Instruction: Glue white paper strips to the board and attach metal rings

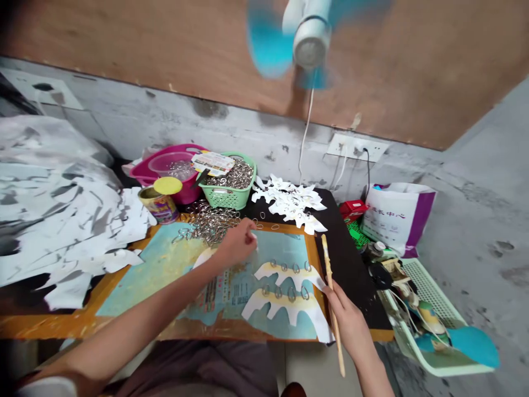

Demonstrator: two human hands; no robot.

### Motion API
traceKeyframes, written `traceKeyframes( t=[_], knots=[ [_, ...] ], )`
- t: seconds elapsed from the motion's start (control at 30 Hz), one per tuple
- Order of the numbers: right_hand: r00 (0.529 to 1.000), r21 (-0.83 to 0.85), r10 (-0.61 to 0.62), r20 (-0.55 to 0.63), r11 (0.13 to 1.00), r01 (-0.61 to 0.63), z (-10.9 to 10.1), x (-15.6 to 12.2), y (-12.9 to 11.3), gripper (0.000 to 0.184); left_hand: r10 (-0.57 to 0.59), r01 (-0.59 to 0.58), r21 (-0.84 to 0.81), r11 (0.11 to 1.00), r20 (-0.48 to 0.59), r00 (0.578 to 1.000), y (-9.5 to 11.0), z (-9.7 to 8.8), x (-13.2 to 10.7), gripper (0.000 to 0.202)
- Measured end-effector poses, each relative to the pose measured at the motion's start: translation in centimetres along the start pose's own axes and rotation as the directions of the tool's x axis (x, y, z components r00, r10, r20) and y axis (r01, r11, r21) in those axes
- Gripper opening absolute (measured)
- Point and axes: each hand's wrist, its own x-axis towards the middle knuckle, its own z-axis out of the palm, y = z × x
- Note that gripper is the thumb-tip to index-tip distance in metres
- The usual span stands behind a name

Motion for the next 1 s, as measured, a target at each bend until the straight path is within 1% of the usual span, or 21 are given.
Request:
traceKeyframes(
  t=[0.07, 0.13, 0.2, 0.23, 0.33, 0.4, 0.47, 0.53, 0.6, 0.7, 0.77, 0.83, 0.9, 1.0],
  knots=[
    [0.999, 0.054, 0.025, -0.034, 0.998, -0.024, -0.1, -0.3, 0.0, 0.031, 0.012, -0.013, 0.029, 1.0, 0.024, 1.0, 1.7, 2.7, 2.1, 0.035],
    [0.997, 0.109, 0.05, -0.056, 0.993, -0.043, -0.4, -0.5, -0.4, 0.023, 0.024, -0.027, 0.048, 0.998, 0.057, 0.998, 3.2, 5.1, 3.7, 0.036],
    [0.993, 0.131, 0.069, -0.096, 0.99, -0.056, -0.6, -0.6, -0.8, 0.019, 0.042, -0.047, 0.056, 0.997, 0.093, 0.995, 4.6, 7.1, 4.6, 0.034],
    [0.988, 0.128, 0.08, -0.135, 0.99, -0.063, -0.7, -0.6, -0.9, 0.018, 0.055, -0.061, 0.055, 0.997, 0.112, 0.992, 5.1, 8.0, 4.8, 0.031],
    [0.943, 0.114, 0.141, -0.3, 0.987, -0.111, -0.1, -0.7, -0.7, 0.018, 0.142, -0.15, 0.026, 0.988, 0.191, 0.971, 6.0, 10.1, 5.1, 0.031],
    [0.901, 0.126, 0.189, -0.389, 0.98, -0.151, 0.5, -0.6, -0.6, 0.019, 0.203, -0.212, 0.014, 0.977, 0.233, 0.951, 5.6, 10.8, 5.5, 0.031],
    [0.865, 0.153, 0.231, -0.446, 0.972, -0.181, 1.2, -0.3, -0.5, 0.021, 0.222, -0.239, 0.041, 0.97, 0.245, 0.944, 4.3, 10.5, 6.5, 0.029],
    [0.838, 0.176, 0.26, -0.479, 0.964, -0.198, 1.7, 0.0, -0.6, 0.022, 0.202, -0.231, 0.098, 0.968, 0.242, 0.949, 2.4, 9.5, 7.9, 0.029],
    [0.829, 0.186, 0.272, -0.488, 0.961, -0.206, 2.0, 0.2, -0.7, 0.022, 0.189, -0.233, 0.151, 0.961, 0.261, 0.947, 0.2, 8.1, 9.6, 0.031],
    [0.827, 0.185, 0.282, -0.486, 0.958, -0.218, 2.1, 0.2, -0.8, 0.022, 0.224, -0.299, 0.177, 0.938, 0.35, 0.91, -2.2, 6.3, 11.5, 0.032],
    [0.815, 0.192, 0.309, -0.49, 0.95, -0.245, 2.1, 0.1, -0.8, 0.023, 0.256, -0.349, 0.175, 0.921, 0.404, 0.878, -3.0, 5.8, 12.2, 0.031],
    [0.806, 0.192, 0.323, -0.496, 0.946, -0.261, 2.0, 0.2, -0.8, 0.024, 0.279, -0.384, 0.173, 0.907, 0.434, 0.857, -3.1, 5.7, 12.5, 0.031],
    [0.806, 0.181, 0.31, -0.503, 0.95, -0.253, 1.9, 0.3, -1.0, 0.024, 0.293, -0.4, 0.17, 0.901, 0.441, 0.848, -3.1, 5.8, 12.7, 0.031],
    [0.813, 0.147, 0.275, -0.513, 0.961, -0.232, 1.9, 0.4, -1.2, 0.023, 0.298, -0.395, 0.154, 0.906, 0.431, 0.852, -3.0, 5.8, 13.0, 0.031]
  ],
)
